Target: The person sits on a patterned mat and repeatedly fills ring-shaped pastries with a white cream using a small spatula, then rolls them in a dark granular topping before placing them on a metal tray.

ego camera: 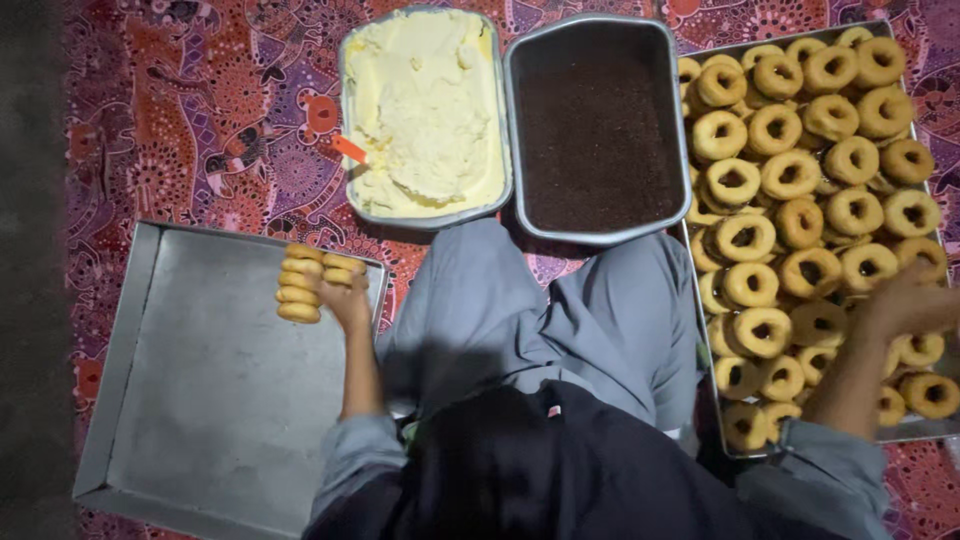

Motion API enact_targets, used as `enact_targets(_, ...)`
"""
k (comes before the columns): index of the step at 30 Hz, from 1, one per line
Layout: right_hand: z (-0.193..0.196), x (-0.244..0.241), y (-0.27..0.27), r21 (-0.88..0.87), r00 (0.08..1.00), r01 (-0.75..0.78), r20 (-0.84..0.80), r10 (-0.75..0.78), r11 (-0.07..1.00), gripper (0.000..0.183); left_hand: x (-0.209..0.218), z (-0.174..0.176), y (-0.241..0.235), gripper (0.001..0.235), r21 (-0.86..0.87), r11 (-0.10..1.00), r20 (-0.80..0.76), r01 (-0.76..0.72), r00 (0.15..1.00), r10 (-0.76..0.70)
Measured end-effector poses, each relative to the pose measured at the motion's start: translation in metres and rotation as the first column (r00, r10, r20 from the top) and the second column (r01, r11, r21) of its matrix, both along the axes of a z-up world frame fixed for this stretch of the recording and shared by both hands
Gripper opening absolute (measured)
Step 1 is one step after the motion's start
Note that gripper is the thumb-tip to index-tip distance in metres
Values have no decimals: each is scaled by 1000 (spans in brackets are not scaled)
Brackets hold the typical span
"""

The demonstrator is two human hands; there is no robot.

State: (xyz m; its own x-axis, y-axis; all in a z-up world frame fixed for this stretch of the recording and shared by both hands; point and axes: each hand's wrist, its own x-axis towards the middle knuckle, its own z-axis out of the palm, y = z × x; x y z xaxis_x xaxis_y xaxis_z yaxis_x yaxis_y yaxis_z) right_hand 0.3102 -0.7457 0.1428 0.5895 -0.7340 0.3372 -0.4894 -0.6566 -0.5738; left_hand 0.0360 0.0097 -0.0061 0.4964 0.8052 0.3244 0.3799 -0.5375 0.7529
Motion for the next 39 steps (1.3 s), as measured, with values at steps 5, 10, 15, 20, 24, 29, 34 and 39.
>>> enact_targets(5, -10, -17, 166, 52, 659, -705, 418, 625, 708, 40, 28, -5, 2, 46, -32, 941, -412, -337, 862, 295)
enact_targets(10, -24, -90, 365, 634, 313, -773, 375, 873, 5, 35, 17, 27, -61, 52, -461, 885, 379, -67, 887, 264)
enact_targets(15, -56, -134, 487, 923, 157, -225, 349, 924, -311, 50, 18, 68, -149, 64, -745, 511, 456, 429, 887, -79)
enact_targets(20, -37, -129, 493, 547, 164, -837, 270, 949, -11, 44, 43, 67, -139, 29, -804, 261, 593, 535, 759, 270)
enact_targets(24, -5, -116, 503, 163, -445, -868, 160, 881, -468, 52, 58, 50, -110, 18, -839, 148, 538, 524, 760, 364)
enact_targets(29, 18, -18, 545, 8, -239, -971, 14, 971, -239, 30, 68, 39, -89, 41, -754, -1, 608, 657, 699, 376)
enact_targets(34, 17, -28, 566, 158, -403, -897, 87, 911, -412, 21, 91, 27, -73, 58, -700, -79, 619, 710, 658, 429)
enact_targets(39, 22, -38, 560, 17, -459, -887, 75, 885, -461, 26, 98, 7, -74, 57, -677, 1, 667, 736, 613, 423)
